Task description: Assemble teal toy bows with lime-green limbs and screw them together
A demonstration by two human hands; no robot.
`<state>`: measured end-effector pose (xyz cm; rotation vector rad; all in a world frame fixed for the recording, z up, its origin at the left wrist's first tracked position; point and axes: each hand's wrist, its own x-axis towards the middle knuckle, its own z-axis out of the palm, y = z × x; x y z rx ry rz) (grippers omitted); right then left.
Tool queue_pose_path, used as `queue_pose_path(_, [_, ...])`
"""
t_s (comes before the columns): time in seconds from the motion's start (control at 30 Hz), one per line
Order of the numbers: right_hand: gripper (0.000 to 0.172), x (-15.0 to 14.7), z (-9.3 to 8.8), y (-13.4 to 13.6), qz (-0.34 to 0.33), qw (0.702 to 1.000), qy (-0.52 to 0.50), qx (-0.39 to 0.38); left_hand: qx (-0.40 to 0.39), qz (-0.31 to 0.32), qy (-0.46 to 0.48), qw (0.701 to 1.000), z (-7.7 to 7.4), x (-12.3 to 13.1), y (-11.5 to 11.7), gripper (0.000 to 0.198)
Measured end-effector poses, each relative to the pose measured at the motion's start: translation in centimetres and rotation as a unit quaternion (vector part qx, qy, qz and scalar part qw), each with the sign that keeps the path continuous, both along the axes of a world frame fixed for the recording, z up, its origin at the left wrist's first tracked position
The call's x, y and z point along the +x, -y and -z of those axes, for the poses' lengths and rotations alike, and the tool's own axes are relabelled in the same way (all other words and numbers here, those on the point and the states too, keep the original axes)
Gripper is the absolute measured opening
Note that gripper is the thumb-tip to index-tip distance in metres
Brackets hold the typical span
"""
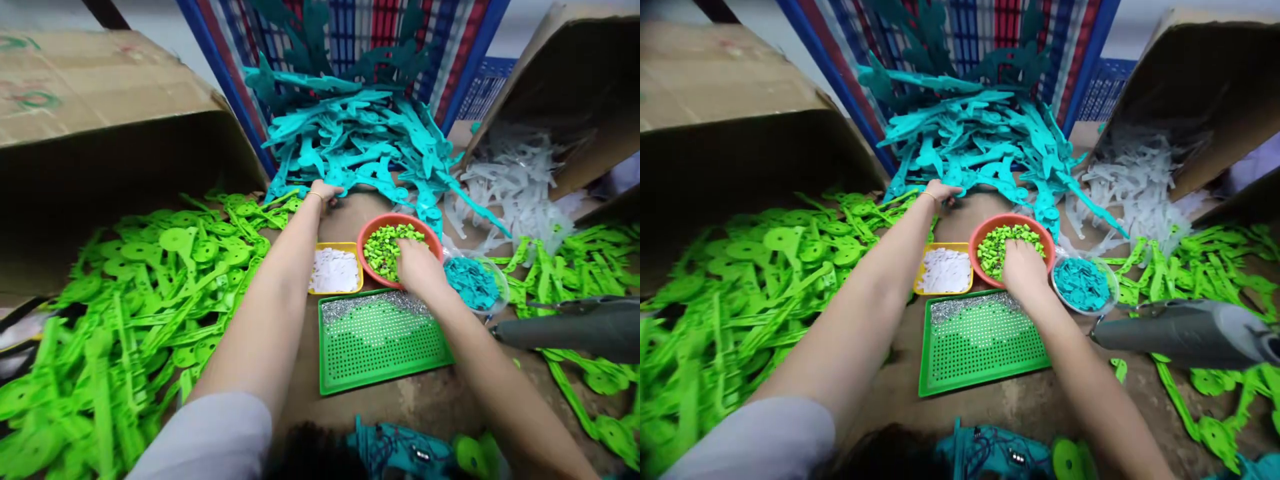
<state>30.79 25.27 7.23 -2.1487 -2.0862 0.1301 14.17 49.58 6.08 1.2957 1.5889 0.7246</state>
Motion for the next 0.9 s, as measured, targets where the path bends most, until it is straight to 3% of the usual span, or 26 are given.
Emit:
queue_pose_path(0.13, [0.054, 0.1, 2.4, -3.6, 0.032, 0.999, -0.014, -0.019, -0.090, 0.000, 0.104, 0.990, -2.2, -3.6, 3.1, 0.028])
queue_pose_path(0.23, [0.043, 0.3, 3.5, -3.5, 0.035, 0.998, -0.047, -0.029, -0.148, 0.003, 0.153, 0.977, -4.4, -6.3, 7.2, 0.017])
queue_pose_path(0.37, [0.028, 0.4, 3.6, -2.6, 0.044, 0.994, -0.099, -0.030, -0.183, 0.014, 0.212, 0.960, -6.4, -7.8, 13.6, 0.025])
queue_pose_path(0.5, [0.018, 0.3, 2.6, -1.9, 0.066, 0.982, -0.178, 0.016, -0.190, 0.039, 0.345, 0.918, -7.0, -8.2, 19.9, 0.039])
queue_pose_path(0.63, [0.024, 0.3, 1.3, 0.5, 0.083, 0.949, -0.293, 0.086, -0.172, 0.029, 0.399, 0.900, -6.0, -9.1, 24.5, 0.053])
queue_pose_path(0.77, [0.025, 0.4, 0.4, 4.7, 0.057, 0.908, -0.405, 0.086, -0.184, 0.024, 0.398, 0.898, -4.8, -10.4, 25.5, 0.058])
queue_pose_path(0.9, [0.028, -0.4, 0.0, 8.2, 0.029, 0.881, -0.467, 0.065, -0.181, 0.051, 0.420, 0.888, -5.5, -9.9, 22.9, 0.059])
